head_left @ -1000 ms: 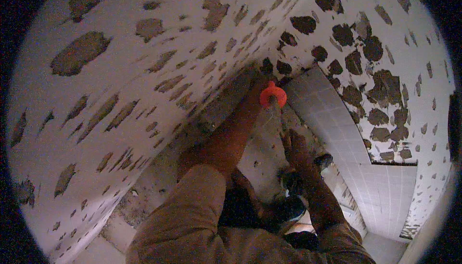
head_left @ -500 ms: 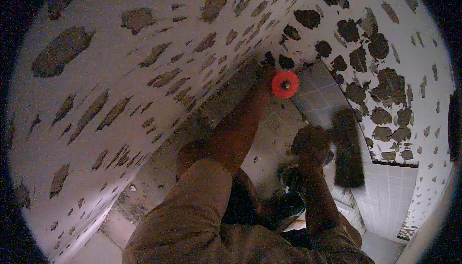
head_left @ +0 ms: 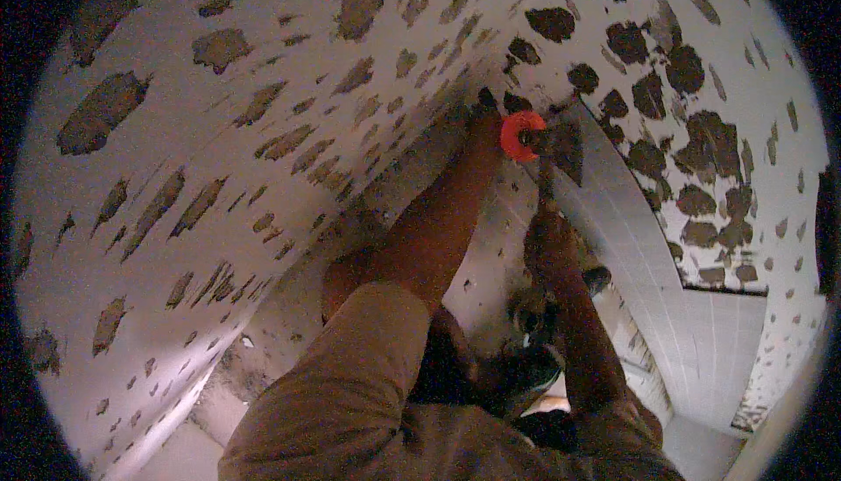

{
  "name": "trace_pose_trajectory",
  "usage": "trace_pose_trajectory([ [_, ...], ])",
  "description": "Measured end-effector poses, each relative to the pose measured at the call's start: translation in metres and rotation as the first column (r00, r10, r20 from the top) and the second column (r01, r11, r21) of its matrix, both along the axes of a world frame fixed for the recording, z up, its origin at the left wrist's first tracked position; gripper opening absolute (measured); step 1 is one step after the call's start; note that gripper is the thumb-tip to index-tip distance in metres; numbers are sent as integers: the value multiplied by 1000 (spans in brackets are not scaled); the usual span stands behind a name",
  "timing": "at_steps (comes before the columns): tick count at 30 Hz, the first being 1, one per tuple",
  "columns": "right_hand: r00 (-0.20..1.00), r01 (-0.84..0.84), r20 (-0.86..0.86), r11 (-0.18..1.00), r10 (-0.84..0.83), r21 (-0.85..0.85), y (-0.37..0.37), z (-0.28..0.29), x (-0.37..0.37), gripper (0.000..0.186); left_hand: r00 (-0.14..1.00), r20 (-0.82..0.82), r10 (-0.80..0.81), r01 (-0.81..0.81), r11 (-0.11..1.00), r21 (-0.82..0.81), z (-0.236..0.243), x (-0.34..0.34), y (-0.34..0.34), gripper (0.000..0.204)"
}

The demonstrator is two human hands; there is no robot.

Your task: The person installs tiles on a wall by placing tile spacers, positioning a tile, and tapping it into place with a rubber mallet. They then use a scraper to remove excess mortar from the wall surface.

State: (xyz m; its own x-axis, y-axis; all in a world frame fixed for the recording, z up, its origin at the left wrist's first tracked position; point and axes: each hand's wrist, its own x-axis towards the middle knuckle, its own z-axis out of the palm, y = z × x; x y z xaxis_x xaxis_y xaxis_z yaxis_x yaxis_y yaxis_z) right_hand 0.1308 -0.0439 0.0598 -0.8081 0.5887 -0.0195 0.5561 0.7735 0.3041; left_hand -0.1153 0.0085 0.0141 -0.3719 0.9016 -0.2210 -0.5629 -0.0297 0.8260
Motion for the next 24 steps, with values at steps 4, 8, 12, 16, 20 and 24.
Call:
trace_pose_trajectory([
  [4,980,33,-192,996,-49,-85,-29,54,-19,17,994,-60,86,-92,991,-95,-8,-11,5,20],
  [8,996,85,-28,991,-89,-106,11,4,-5,20,998,-66,25,-30,996,-82,7,1,20,20],
  [12,918,92,-221,718,-330,-690,-31,31,-9,25,996,-26,-80,77,992,-102,-29,-4,-34,20],
  [16,724,86,-233,420,-650,-903,-72,31,32,29,994,65,-91,99,986,-132,-55,23,-78,20],
  [20,456,22,-47,65,-889,-998,-96,18,41,34,982,149,-117,142,975,-168,-79,38,-92,21],
  [24,293,-156,93,-143,-952,-977,-108,-2,42,41,966,170,-197,223,963,-149,-79,13,-69,21],
])
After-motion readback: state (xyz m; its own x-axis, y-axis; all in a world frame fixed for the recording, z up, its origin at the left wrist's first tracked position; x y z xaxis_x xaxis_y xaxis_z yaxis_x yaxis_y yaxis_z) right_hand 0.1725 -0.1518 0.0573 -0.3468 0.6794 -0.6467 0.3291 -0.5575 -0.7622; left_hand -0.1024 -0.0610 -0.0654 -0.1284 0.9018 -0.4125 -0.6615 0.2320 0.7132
